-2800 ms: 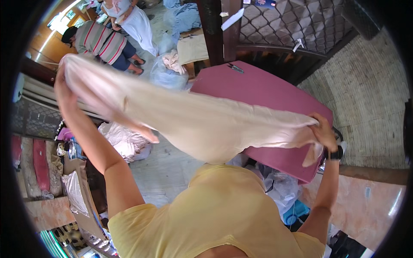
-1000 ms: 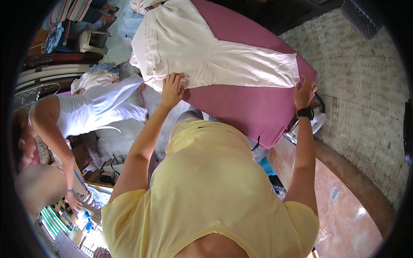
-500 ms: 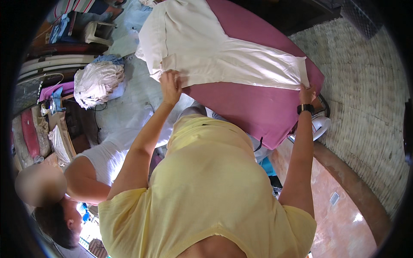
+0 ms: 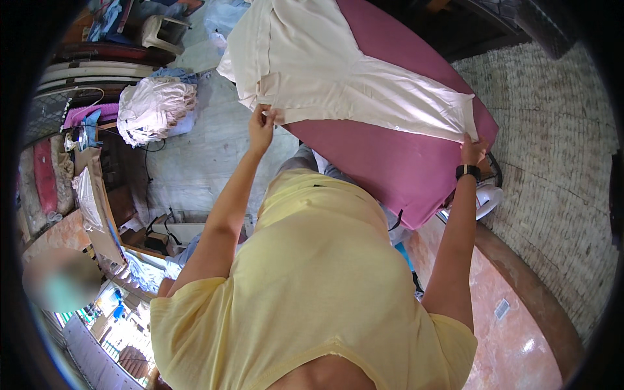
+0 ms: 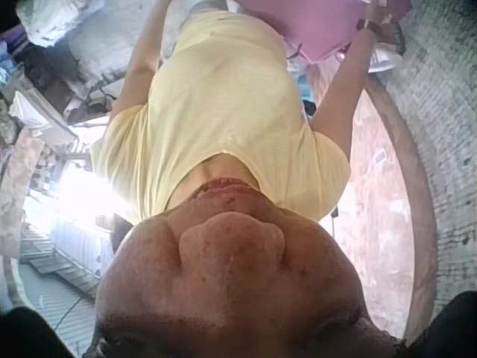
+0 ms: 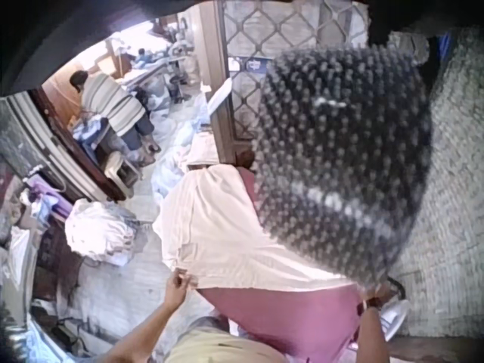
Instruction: The person irons a light-colored shirt on an ironing board using an iron, smoothing the fabric with their hands and pressing the iron over different sections of the garment.
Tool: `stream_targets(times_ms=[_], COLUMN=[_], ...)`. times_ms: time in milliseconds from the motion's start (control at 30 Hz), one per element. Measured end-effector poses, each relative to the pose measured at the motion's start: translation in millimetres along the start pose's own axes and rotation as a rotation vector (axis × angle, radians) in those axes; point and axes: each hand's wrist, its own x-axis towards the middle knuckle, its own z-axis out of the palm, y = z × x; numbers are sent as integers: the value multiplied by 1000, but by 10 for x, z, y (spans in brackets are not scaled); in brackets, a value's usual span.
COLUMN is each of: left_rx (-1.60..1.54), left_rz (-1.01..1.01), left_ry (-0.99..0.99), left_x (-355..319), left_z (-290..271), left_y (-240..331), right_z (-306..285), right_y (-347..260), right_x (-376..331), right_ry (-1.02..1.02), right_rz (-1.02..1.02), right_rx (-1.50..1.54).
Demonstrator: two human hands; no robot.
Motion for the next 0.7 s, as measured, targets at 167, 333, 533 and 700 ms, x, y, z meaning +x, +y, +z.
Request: stream_targets(times_ms=[167,333,533,700], left_rx=[-166,-65,203,713], left_rz=[-162,-229,-163,464], left_ry=[-341,-439,-222,-32], left_x=[-272,-629,-900,-717], left_z=[-359,-390,-394,56], left_y=[208,22,-276,410], right_z=[-18,19,47,117], right_y=[-162,51,-192,504], right_x=[-88,86,-28,318], right_ry=[11,94,58,233], right_rz=[179,145,272,131], right_rx=[295,318,305,41])
